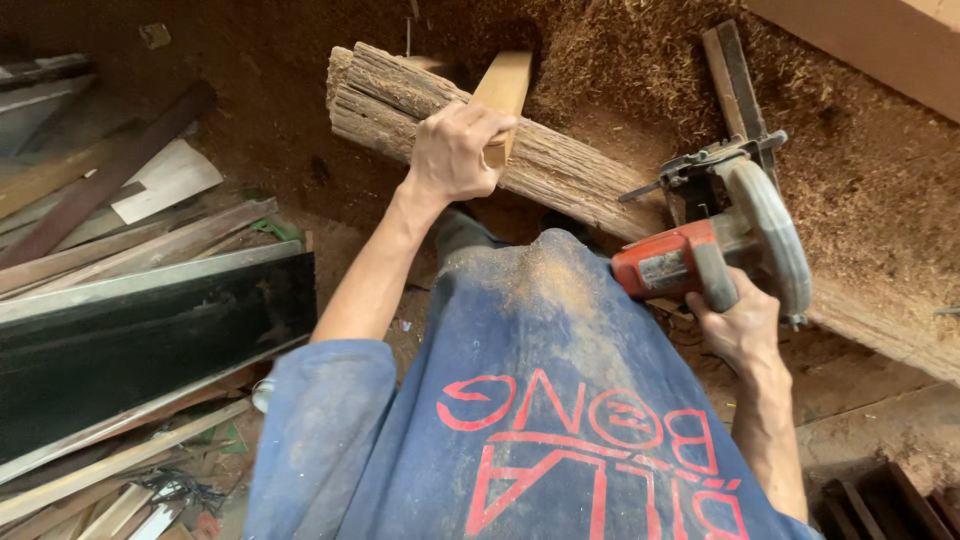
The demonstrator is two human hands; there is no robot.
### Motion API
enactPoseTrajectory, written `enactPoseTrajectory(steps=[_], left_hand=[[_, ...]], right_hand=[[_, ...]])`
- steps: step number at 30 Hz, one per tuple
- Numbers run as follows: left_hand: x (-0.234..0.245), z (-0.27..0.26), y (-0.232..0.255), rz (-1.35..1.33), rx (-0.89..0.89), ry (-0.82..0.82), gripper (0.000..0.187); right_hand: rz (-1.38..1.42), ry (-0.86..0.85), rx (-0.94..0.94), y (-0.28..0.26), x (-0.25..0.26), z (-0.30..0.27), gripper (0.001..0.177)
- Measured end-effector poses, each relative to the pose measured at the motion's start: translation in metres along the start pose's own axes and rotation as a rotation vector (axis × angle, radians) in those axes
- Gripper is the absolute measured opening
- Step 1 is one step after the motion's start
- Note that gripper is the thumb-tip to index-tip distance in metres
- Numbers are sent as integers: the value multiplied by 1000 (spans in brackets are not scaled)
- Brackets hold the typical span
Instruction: The person uses a circular saw to cut a small wooden plank into several pieces while it is placed on a larger piece of wood.
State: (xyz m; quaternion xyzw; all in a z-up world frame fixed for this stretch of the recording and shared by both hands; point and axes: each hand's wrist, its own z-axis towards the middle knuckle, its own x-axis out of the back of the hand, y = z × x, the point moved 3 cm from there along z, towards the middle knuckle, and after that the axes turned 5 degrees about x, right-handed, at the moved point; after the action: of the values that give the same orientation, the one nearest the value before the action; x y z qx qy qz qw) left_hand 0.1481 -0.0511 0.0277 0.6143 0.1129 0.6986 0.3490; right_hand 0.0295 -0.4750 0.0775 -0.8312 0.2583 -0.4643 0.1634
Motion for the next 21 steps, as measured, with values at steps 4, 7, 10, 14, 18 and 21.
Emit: enactPoseTrajectory(steps=[4,7,10,14,18,21], left_hand=[[19,-8,2,52,-53,175,21],[54,5,4,69,-38,224,20],[138,4,20,-73,41,273,26],[246,-22,57,-50,250,325,30],[296,-70,70,-68,401,431,35],[303,-104,65,-98,481,500,38]], right_hand=[[-19,-5,85,3,16,-1,54],[-316,-181,-89,19,32,6,64],[-378,-159,-102,31,55,12,60],[-272,-39,82,68,80,34,51],[-349,-44,81,116,64,21,52],[-468,-51,39,119,69,17,44]])
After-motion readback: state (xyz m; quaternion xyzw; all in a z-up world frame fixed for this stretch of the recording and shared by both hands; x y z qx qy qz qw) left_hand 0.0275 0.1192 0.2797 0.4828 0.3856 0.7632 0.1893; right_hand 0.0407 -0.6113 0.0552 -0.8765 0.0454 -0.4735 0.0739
